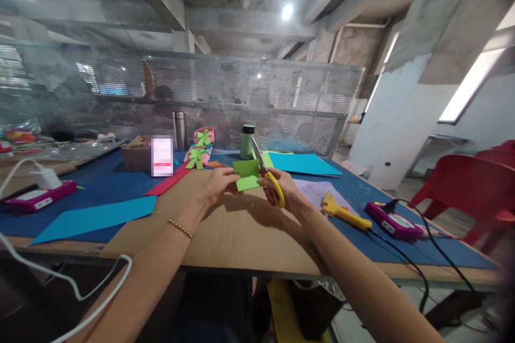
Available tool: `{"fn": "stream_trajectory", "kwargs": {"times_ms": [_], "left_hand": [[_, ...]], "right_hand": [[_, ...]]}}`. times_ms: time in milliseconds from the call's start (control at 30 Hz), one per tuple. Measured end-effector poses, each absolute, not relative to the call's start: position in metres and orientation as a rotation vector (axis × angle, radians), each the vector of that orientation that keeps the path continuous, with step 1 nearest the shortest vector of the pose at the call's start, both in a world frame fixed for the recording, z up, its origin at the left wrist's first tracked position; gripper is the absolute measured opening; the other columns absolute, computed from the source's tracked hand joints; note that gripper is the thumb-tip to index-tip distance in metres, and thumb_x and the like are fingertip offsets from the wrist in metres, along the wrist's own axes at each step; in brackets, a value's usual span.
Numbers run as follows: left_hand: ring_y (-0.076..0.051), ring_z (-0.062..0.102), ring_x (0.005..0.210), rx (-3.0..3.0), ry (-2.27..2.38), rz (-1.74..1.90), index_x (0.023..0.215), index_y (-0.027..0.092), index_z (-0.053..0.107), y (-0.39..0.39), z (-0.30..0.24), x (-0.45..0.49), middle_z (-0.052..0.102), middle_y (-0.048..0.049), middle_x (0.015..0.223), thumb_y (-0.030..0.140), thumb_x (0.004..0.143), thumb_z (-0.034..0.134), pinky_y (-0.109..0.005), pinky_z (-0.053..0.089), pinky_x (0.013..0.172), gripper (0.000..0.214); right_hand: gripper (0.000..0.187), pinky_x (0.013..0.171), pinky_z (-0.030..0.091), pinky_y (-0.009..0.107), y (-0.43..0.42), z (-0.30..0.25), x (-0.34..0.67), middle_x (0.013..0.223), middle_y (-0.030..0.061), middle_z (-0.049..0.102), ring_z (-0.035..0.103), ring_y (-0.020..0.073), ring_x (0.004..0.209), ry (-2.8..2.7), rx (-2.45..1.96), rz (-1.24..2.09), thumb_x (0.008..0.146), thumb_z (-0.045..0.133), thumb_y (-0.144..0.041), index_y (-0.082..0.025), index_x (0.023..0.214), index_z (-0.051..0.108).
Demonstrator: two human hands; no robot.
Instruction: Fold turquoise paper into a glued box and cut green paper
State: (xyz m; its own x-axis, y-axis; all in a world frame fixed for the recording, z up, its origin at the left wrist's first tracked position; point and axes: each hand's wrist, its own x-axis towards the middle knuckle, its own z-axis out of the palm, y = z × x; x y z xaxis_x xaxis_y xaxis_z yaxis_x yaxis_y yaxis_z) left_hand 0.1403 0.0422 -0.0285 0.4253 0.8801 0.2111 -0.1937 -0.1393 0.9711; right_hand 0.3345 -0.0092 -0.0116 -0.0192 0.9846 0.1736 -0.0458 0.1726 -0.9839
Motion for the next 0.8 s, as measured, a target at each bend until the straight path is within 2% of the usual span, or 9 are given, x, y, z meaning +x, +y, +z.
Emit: {"fn": "stream_trajectory", "kwargs": {"times_ms": [133, 300, 433, 600, 800], "left_hand": [[-0.012, 0.06, 0.048, 1.401, 0.645, 1.089, 0.075, 0.013, 0.061, 0.043, -0.028, 0.141, 0.064, -0.0009, 0.063, 0.021, 0.067, 0.07, -0.023, 0.049, 0.046, 0.014], [-0.012, 0.061, 0.049, 1.395, 0.649, 1.122, 0.091, 0.014, 0.065, 0.044, -0.028, 0.14, 0.066, -0.0008, 0.067, 0.016, 0.068, 0.067, -0.023, 0.048, 0.046, 0.024], [-0.013, 0.061, 0.048, 1.387, 0.671, 1.14, 0.098, 0.014, 0.064, 0.046, -0.03, 0.14, 0.066, -0.0007, 0.065, 0.016, 0.069, 0.066, -0.023, 0.048, 0.046, 0.028], [-0.013, 0.061, 0.046, 1.414, 0.667, 1.113, 0.092, 0.013, 0.064, 0.043, -0.028, 0.14, 0.066, -0.0012, 0.064, 0.016, 0.07, 0.065, -0.023, 0.047, 0.044, 0.023], [-0.012, 0.062, 0.045, 1.437, 0.657, 1.036, 0.077, 0.013, 0.06, 0.04, -0.027, 0.139, 0.063, -0.0006, 0.059, 0.021, 0.071, 0.068, -0.021, 0.045, 0.043, 0.013]], "right_hand": [[0.053, 0.028, 0.033, 0.02, -0.009, -0.011, 0.338, 0.045, -0.01, 0.051, 0.044, 0.0092, 0.03, -1.247, -1.032, 1.121, 0.056, 0.086, -0.035, -0.018, 0.1, 0.062], [0.054, 0.03, 0.036, 0.02, -0.007, -0.012, 0.341, 0.046, -0.0097, 0.052, 0.045, 0.0094, 0.032, -1.228, -0.98, 1.146, 0.058, 0.086, -0.037, -0.019, 0.102, 0.061], [0.056, 0.031, 0.036, 0.02, -0.004, -0.014, 0.342, 0.051, -0.0086, 0.056, 0.046, 0.0085, 0.033, -1.193, -0.988, 1.139, 0.056, 0.088, -0.033, -0.018, 0.103, 0.06], [0.055, 0.03, 0.037, 0.021, -0.003, -0.015, 0.343, 0.055, -0.0076, 0.058, 0.047, 0.0089, 0.034, -1.201, -0.998, 1.116, 0.059, 0.086, -0.033, -0.019, 0.106, 0.061], [0.062, 0.033, 0.036, 0.02, 0.002, -0.017, 0.342, 0.059, -0.0069, 0.06, 0.045, 0.0062, 0.036, -1.16, -1.027, 1.006, 0.053, 0.089, -0.034, -0.017, 0.106, 0.063]]}}
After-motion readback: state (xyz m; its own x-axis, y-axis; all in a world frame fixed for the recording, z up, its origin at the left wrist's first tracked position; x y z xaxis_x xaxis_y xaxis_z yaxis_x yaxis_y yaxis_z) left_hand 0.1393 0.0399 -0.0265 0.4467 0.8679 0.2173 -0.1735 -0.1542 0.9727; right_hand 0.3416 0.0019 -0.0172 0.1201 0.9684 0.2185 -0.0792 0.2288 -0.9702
